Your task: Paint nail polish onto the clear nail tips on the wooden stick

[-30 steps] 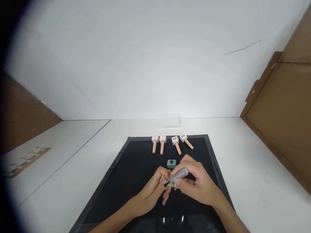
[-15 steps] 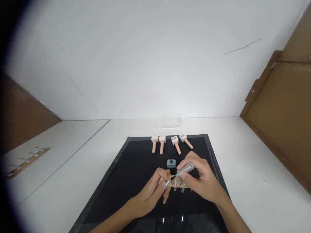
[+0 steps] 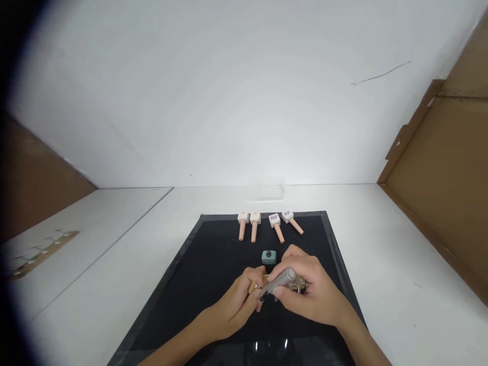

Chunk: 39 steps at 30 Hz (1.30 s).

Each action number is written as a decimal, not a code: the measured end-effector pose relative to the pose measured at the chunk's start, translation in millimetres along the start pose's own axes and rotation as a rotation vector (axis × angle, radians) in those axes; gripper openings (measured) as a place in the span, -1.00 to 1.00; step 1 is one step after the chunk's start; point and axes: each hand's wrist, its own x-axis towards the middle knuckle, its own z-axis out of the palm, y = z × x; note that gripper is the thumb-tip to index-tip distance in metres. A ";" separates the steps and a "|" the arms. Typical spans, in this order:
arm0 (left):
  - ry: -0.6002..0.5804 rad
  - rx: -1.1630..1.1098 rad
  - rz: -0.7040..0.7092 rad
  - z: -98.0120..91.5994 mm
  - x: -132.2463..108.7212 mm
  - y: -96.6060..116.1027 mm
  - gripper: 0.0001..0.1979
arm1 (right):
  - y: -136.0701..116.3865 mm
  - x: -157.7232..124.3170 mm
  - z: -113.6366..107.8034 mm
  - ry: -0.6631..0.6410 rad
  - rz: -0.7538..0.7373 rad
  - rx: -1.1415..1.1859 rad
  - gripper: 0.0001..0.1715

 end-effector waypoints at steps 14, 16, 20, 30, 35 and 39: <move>-0.135 0.348 0.047 -7.7 14.7 6.2 -0.79 | -2.8 1.0 1.0 -0.042 -0.046 0.034 -0.94; -0.114 0.367 0.073 -7.0 13.8 4.6 -0.79 | -3.2 1.6 1.5 -0.051 -0.055 0.026 -0.92; -0.097 0.362 0.088 -6.5 13.9 4.8 -0.79 | -3.0 2.0 1.9 -0.056 -0.053 0.002 -0.87; -0.078 0.366 0.076 -5.5 13.7 6.0 -0.81 | -0.3 1.3 0.5 0.015 -0.023 -0.077 -0.78; -0.087 0.377 0.079 -6.4 12.1 5.7 -0.84 | -1.2 0.7 0.1 0.034 -0.037 -0.016 -0.78; -0.089 0.358 0.080 -6.0 12.9 5.5 -0.85 | -1.0 0.7 2.5 -0.031 -0.011 0.005 -0.84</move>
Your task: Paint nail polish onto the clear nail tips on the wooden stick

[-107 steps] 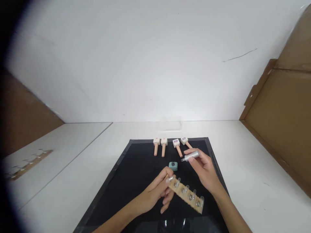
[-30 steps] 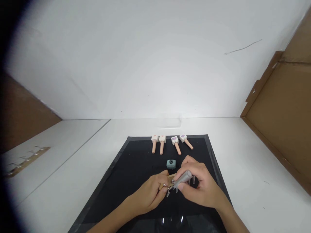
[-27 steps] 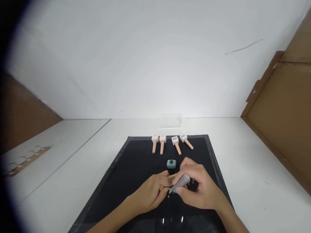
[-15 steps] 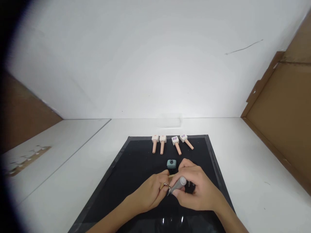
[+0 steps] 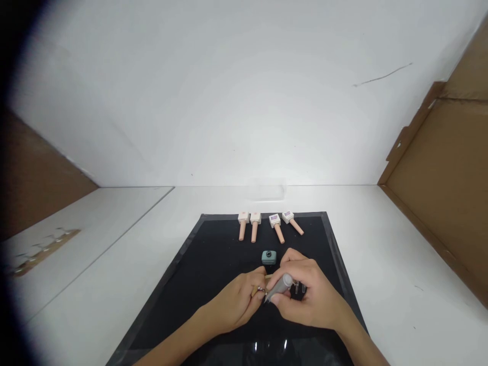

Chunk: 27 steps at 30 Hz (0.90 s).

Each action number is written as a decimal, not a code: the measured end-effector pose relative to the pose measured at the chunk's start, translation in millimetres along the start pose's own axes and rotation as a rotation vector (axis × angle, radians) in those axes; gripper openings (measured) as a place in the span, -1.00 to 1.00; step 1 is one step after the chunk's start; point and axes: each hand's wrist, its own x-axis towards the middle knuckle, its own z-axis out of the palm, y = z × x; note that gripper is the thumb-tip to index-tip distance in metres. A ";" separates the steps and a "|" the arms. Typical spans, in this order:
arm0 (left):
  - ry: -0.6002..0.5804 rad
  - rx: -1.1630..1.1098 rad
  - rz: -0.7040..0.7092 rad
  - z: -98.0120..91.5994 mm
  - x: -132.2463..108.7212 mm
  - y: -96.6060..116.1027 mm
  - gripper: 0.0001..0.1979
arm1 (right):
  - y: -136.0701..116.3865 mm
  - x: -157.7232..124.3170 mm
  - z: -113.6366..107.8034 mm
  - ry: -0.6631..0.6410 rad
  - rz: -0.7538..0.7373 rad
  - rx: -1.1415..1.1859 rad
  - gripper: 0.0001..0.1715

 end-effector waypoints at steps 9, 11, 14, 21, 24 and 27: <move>0.026 0.025 0.029 0.4 -0.7 -0.3 -0.86 | 1.3 -0.2 -2.1 0.097 0.011 -0.028 -0.82; 0.007 0.046 0.021 0.2 0.6 0.0 -0.85 | -0.7 0.5 -0.2 0.032 0.009 0.004 -0.80; -0.009 0.078 0.018 0.9 1.1 -0.5 -0.84 | -1.2 0.6 2.1 -0.010 0.035 -0.023 -0.80; -0.001 0.087 0.034 2.8 -3.3 -2.8 -0.87 | 3.9 -3.1 -1.5 0.162 0.035 -0.091 -0.81; 0.025 0.061 0.049 1.7 -2.8 -3.0 -0.88 | 2.2 -2.5 -1.3 0.106 -0.001 -0.045 -0.79; 0.042 0.036 0.054 1.4 -2.9 -4.1 -0.88 | 2.9 -2.3 -0.3 0.090 0.029 -0.051 -0.78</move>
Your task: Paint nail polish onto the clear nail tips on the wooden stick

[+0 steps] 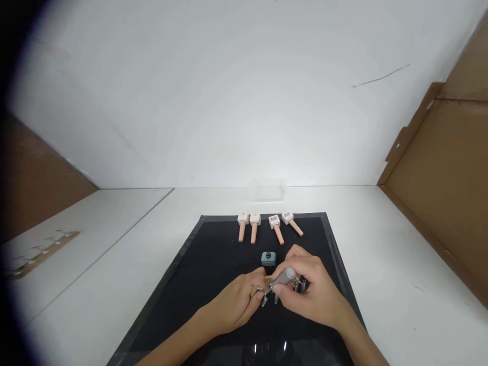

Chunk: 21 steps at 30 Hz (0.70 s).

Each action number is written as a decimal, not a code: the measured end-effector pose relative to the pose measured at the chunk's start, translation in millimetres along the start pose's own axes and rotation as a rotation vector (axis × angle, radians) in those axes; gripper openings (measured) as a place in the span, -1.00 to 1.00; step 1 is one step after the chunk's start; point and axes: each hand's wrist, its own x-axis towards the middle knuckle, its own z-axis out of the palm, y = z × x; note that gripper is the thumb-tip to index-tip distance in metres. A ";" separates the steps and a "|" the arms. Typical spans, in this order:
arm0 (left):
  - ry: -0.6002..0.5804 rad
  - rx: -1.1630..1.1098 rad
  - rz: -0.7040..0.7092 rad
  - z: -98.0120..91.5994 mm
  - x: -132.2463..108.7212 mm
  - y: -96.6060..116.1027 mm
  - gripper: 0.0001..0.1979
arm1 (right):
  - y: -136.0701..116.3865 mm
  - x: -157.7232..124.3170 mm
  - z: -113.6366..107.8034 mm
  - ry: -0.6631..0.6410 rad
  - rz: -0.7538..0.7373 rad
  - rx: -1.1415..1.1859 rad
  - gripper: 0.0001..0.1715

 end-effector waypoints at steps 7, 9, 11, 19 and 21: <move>-0.005 -0.407 -0.243 6.6 -10.1 -0.3 -0.86 | 8.5 -2.4 -6.3 0.146 0.050 0.022 -0.83; -0.012 -0.721 -0.364 10.6 -11.4 0.7 -0.78 | 8.4 -2.4 -7.4 0.149 0.084 0.094 -0.85; -0.057 -1.023 -0.434 15.0 -10.7 1.3 -0.73 | 7.8 -1.9 -6.9 0.156 0.154 0.161 -0.89; -0.203 -1.605 -0.501 24.0 -3.9 1.3 -0.66 | 6.2 -1.3 4.7 0.153 0.220 0.194 -0.91; -0.211 -1.619 -0.508 22.1 -2.4 2.4 -0.65 | 6.1 -1.6 6.6 0.131 0.173 0.176 -0.92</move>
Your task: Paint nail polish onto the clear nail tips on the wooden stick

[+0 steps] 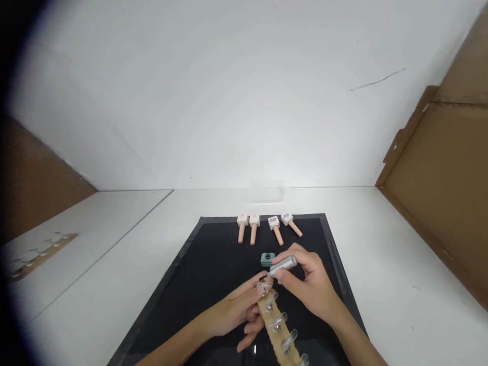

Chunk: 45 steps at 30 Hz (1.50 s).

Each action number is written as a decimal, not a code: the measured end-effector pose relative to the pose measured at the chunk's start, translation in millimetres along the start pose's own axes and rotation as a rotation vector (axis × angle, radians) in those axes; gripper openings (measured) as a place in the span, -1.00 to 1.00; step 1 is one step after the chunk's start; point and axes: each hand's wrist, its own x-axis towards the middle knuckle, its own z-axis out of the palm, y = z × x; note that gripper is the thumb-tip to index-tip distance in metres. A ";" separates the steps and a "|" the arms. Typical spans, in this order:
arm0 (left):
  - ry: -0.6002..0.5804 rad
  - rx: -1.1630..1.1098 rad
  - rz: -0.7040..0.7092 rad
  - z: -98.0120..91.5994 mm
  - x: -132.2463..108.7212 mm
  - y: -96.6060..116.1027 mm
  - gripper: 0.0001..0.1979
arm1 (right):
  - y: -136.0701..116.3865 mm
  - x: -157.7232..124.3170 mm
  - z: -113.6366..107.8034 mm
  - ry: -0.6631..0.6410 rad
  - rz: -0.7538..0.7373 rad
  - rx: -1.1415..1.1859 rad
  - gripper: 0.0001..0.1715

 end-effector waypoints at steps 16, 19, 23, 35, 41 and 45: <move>-0.047 -0.077 0.017 -5.5 -1.2 2.0 -0.74 | -5.9 1.9 -2.7 -0.104 -0.217 -0.148 -0.85; -0.064 -0.085 0.033 -5.9 -1.2 1.4 -0.74 | -5.4 2.1 -3.0 -0.076 -0.219 -0.168 -0.87; -0.040 -0.066 0.017 -4.8 -1.2 1.9 -0.74 | -5.8 2.7 -2.4 -0.058 -0.245 -0.144 -0.88; -0.045 -0.058 -0.005 -2.4 -0.4 4.9 -0.71 | -8.1 3.6 -0.6 -0.096 -0.253 -0.187 -0.89; -0.070 -0.068 0.028 -3.5 -0.4 3.5 -0.73 | -8.1 3.2 -0.5 -0.077 -0.252 -0.184 -0.88; -0.041 -0.049 0.002 -3.9 -0.8 3.5 -0.73 | -8.2 3.3 -0.3 -0.104 -0.249 -0.179 -0.89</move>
